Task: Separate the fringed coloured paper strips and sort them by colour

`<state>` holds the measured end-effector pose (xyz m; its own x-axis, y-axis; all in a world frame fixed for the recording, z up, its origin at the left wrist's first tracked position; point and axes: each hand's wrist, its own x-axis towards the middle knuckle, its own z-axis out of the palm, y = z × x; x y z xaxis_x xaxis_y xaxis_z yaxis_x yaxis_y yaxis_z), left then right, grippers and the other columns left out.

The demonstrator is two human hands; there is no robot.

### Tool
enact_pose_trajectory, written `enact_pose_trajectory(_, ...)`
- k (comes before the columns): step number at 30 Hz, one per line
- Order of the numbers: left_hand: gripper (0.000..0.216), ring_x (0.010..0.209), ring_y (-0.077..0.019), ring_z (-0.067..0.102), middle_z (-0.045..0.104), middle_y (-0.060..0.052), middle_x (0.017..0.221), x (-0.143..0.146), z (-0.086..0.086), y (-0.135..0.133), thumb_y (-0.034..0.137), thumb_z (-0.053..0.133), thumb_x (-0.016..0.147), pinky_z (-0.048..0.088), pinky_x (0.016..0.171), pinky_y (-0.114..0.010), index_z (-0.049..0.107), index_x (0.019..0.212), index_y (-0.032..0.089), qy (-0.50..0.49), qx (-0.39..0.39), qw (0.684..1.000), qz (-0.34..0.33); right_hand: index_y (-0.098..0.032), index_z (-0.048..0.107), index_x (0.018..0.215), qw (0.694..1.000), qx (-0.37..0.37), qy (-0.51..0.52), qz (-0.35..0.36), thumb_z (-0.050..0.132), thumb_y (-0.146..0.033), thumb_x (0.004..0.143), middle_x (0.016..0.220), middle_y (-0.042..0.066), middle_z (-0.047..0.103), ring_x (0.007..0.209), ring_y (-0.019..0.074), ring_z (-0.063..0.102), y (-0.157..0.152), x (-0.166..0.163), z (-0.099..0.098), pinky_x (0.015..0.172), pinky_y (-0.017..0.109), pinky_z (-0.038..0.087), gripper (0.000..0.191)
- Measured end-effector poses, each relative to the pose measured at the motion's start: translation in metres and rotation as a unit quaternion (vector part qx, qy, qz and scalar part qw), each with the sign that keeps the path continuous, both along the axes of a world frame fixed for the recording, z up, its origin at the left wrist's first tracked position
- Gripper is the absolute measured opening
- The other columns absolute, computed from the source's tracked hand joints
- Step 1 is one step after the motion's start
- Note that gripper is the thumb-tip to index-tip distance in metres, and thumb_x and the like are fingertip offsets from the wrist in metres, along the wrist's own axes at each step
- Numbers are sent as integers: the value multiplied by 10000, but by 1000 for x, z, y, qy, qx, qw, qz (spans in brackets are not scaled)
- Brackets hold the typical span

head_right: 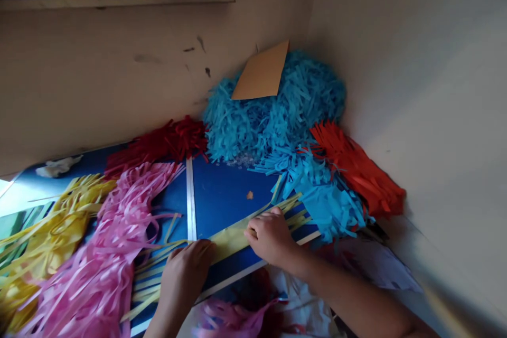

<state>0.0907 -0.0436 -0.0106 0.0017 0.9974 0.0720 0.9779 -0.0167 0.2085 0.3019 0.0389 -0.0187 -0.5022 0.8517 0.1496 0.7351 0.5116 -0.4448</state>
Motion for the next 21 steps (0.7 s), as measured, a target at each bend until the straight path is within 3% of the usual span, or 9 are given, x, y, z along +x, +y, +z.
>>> enact_pose_trajectory(7,291,675,-182,683,728,12,707,-1,0,3,242,436,966,370,739,-342,692,828,245,2,-72,996,45,-201,652,655,998,-47,-30,-21,720,-246,825,610,-29,680,644,153,624,8,-6,1,770,319,300,189)
enact_pose_trajectory(21,285,615,-193,652,680,21,589,4,-1,3,293,465,960,372,759,-350,657,756,239,28,-50,995,80,-230,681,657,989,-105,-95,-48,716,-346,831,603,-14,701,593,170,630,16,-15,11,757,329,365,212)
